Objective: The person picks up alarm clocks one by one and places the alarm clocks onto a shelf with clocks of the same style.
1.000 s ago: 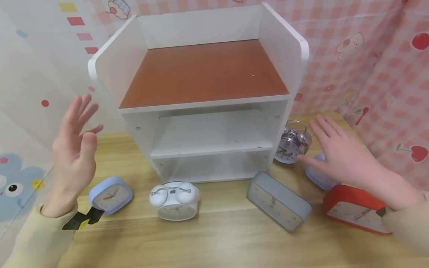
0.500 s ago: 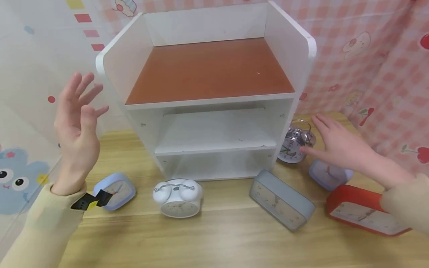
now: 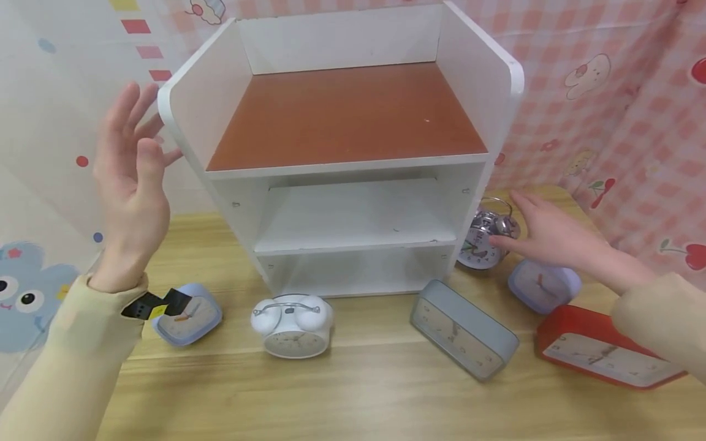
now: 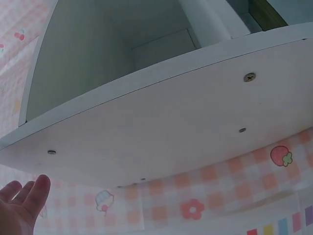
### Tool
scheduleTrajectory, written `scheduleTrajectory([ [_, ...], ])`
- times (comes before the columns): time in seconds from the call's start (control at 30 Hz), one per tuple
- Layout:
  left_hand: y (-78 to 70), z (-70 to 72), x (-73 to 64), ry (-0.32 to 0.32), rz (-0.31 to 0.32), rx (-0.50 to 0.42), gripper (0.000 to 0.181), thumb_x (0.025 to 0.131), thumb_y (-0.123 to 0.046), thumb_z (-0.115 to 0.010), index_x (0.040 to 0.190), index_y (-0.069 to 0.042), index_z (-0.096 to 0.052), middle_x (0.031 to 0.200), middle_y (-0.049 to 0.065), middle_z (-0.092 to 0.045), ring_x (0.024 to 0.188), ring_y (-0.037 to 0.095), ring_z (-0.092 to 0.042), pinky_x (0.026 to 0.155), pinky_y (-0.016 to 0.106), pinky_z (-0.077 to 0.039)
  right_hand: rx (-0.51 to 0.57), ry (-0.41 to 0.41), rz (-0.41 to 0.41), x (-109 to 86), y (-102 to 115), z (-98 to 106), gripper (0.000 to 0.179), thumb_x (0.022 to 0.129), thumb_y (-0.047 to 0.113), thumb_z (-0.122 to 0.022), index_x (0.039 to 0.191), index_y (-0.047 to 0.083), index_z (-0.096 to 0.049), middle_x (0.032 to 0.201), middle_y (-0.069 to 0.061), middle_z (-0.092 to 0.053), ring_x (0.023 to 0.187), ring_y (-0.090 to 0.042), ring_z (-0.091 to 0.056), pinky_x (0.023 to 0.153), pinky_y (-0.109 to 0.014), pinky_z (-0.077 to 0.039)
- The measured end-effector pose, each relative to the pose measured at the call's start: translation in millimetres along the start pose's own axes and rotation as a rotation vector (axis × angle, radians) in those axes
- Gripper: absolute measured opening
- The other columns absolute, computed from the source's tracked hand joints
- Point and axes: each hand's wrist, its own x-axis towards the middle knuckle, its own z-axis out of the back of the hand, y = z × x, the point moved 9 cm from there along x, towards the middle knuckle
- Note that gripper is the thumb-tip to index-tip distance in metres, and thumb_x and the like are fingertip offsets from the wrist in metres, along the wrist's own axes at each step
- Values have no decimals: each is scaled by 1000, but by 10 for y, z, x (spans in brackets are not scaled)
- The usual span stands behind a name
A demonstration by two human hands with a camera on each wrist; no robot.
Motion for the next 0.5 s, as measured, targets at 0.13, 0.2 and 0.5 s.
scheduleTrajectory([
  [0.13, -7, -37, 71, 6, -7, -15, 75, 104, -53, -59, 159, -5, -41, 163, 5, -50, 148, 23, -55, 113, 28, -55, 23, -2, 7, 46, -18, -27, 105, 94, 48, -76, 161, -13, -22, 158, -44, -36, 136, -64, -47, 103, -77, -47],
  [0.2, 0, -51, 98, 9, -3, -17, 79, 102, -58, -59, 159, -6, -42, 164, 5, -50, 149, 23, -54, 115, 29, -54, 35, -5, 9, 68, -23, -45, 103, 94, 48, -76, 160, -13, -24, 156, -44, -40, 133, -63, -51, 101, -75, -49],
  [0.5, -10, -144, 191, 12, -22, -61, 74, 101, -58, -61, 153, -7, -51, 154, 5, -59, 134, 20, -64, 100, 20, -59, 115, 10, 4, 155, -57, -132, 97, 93, 46, -78, 162, -3, -29, 151, -42, -48, 128, -61, -57, 97, -72, -52],
])
